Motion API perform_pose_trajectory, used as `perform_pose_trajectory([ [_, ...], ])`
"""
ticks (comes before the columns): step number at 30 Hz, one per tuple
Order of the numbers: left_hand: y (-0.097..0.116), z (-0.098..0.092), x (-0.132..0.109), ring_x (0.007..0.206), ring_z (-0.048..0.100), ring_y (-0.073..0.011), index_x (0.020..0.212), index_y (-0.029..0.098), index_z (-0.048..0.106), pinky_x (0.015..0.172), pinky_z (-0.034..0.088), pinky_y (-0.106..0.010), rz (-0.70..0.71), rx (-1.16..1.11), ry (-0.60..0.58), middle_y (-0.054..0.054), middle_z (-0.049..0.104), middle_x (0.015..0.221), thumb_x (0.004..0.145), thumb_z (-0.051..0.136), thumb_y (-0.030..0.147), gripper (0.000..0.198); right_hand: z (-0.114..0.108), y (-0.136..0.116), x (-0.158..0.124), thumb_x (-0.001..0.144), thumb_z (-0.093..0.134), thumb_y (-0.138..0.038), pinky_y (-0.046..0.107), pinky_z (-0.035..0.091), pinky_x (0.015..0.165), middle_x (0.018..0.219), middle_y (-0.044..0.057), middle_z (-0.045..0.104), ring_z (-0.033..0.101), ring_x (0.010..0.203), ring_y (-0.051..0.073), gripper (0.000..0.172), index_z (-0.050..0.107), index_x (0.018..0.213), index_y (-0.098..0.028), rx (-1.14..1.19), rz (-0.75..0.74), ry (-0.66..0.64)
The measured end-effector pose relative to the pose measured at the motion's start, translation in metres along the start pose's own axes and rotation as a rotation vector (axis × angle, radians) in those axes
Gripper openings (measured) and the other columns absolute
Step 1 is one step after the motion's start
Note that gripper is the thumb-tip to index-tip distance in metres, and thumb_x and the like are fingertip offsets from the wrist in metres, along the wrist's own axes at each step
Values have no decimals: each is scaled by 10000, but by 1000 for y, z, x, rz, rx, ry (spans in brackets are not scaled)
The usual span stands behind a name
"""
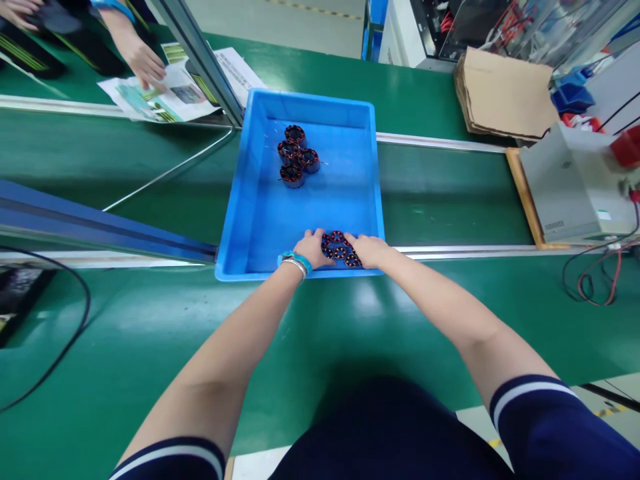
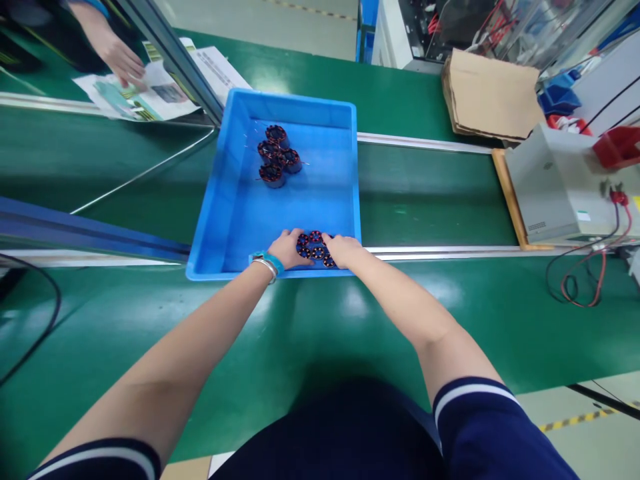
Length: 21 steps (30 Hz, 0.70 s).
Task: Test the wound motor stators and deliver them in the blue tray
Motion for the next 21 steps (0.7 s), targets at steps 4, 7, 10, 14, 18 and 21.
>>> perform_pose_trajectory([
  [4,-6,-1,1,1079,551,-317,1337,136,391,925,466,-401,61,-101,35,-160,519,1177,476,866,454,1034,-6,3,-15,817,582,-220,388,481,905,1260,158,543,604,1057,269,708,271,1451,-166,89,-23,256],
  [7,-12,-15,-19,1019,576,-303,1318,128,413,886,488,-410,61,-215,174,-163,533,1170,522,835,502,975,-4,3,-46,854,552,-282,396,409,1036,1328,141,496,495,1215,250,563,391,1378,-157,231,-39,583],
  [10,-11,-33,-76,1061,559,-279,1270,142,461,924,470,-408,123,-354,582,-155,519,1191,712,720,461,693,34,8,-97,892,487,-338,418,370,1083,1387,138,440,400,1309,230,515,390,1372,-181,386,31,860],
  [14,-6,6,-178,1302,371,-316,1350,130,365,1063,337,-488,97,-355,884,-207,374,1382,807,628,383,654,137,16,-158,895,483,-363,498,381,1060,1443,163,383,383,1329,274,510,409,1364,-177,382,126,789],
  [18,1,101,-228,1367,251,-383,1431,195,290,1078,260,-604,52,-152,531,-191,277,1482,823,548,461,711,167,24,-190,882,502,-379,589,391,1016,1297,160,550,500,1229,316,382,560,1219,-209,502,162,727],
  [21,1,134,-237,1374,247,-359,1440,274,298,1118,239,-566,60,-94,395,-143,287,1490,808,522,503,709,96,8,-209,909,456,-377,456,537,880,1014,114,678,653,964,230,293,614,1107,-229,862,-23,745],
])
Point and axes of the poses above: each hand's wrist, its own x-axis towards the middle knuckle, its own z-axis out of the palm, y = z × x, the point moved 6 cm from there along x, towards the middle knuckle
